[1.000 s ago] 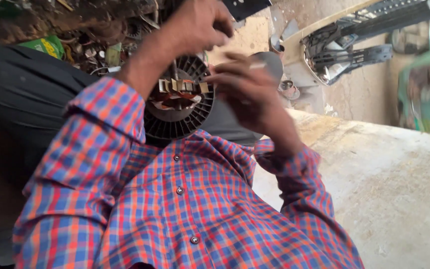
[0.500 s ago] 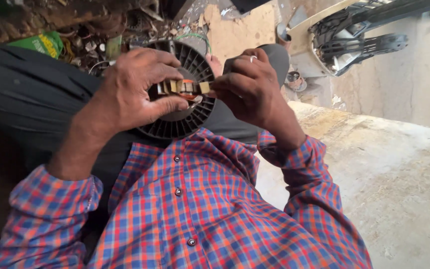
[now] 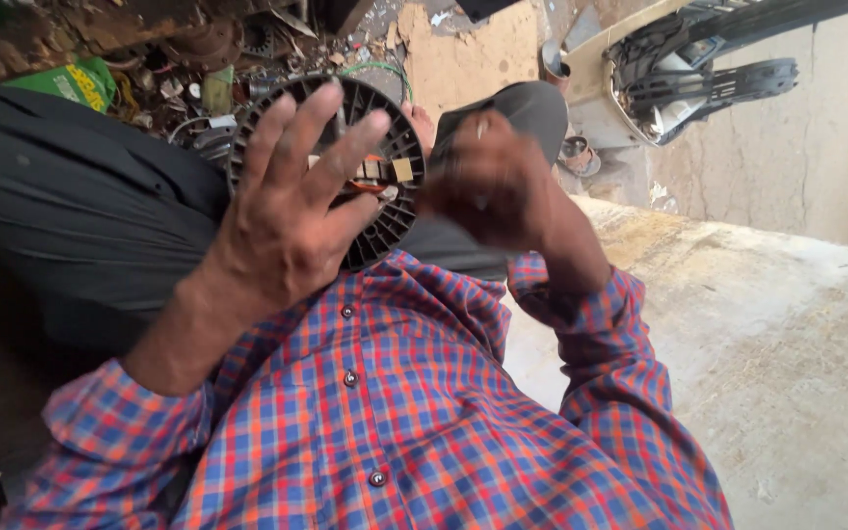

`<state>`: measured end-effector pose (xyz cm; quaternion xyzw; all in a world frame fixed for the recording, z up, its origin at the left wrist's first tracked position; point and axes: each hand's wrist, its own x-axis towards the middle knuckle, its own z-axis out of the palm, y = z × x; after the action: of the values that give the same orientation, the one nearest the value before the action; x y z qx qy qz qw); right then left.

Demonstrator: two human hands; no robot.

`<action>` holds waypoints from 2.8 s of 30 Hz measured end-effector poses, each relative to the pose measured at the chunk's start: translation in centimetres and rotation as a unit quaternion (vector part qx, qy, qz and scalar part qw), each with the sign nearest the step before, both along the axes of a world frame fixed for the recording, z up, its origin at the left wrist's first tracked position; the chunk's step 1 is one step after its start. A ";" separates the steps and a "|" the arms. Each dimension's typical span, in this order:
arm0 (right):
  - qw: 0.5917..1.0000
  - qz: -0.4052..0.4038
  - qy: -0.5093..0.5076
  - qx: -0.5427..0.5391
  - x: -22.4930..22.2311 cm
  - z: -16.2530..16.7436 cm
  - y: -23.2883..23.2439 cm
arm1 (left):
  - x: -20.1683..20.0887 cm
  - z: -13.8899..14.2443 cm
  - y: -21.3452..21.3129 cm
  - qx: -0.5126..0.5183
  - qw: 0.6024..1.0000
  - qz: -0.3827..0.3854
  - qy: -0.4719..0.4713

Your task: The person sits on the floor and works on a motor stator, inserting small rectangular pieces into slots and trimming them with scissors. The person repeatedly adjusts the pieces and uses the scissors to cut them to fit.

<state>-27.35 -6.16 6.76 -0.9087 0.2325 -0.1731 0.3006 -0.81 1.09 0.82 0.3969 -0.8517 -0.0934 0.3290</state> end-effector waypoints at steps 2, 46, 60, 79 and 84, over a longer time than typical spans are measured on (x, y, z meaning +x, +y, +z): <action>0.996 -0.056 0.039 -0.059 0.0 -2.7 -1.4 | -0.3 -1.0 0.7 -0.067 0.997 0.010 -0.027; 0.988 -0.128 0.011 -0.090 5.6 -2.2 -2.7 | 0.4 -0.8 -10.7 0.422 0.887 -0.082 0.168; 1.000 -0.011 0.007 -0.019 -0.5 -0.1 2.0 | 0.0 0.9 0.3 -0.068 0.993 0.011 -0.099; 0.986 -0.060 0.101 -0.123 5.3 -2.5 0.5 | 1.4 -1.8 -11.6 0.408 0.894 -0.142 0.123; 0.982 0.064 0.151 -0.094 2.4 0.3 5.1 | 2.5 0.8 -5.1 0.322 0.880 -0.093 0.336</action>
<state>-24.99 -1.02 7.11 -0.9616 0.1990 -0.0352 0.1856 1.65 -3.98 1.66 0.3444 -0.6464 -0.5202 0.4393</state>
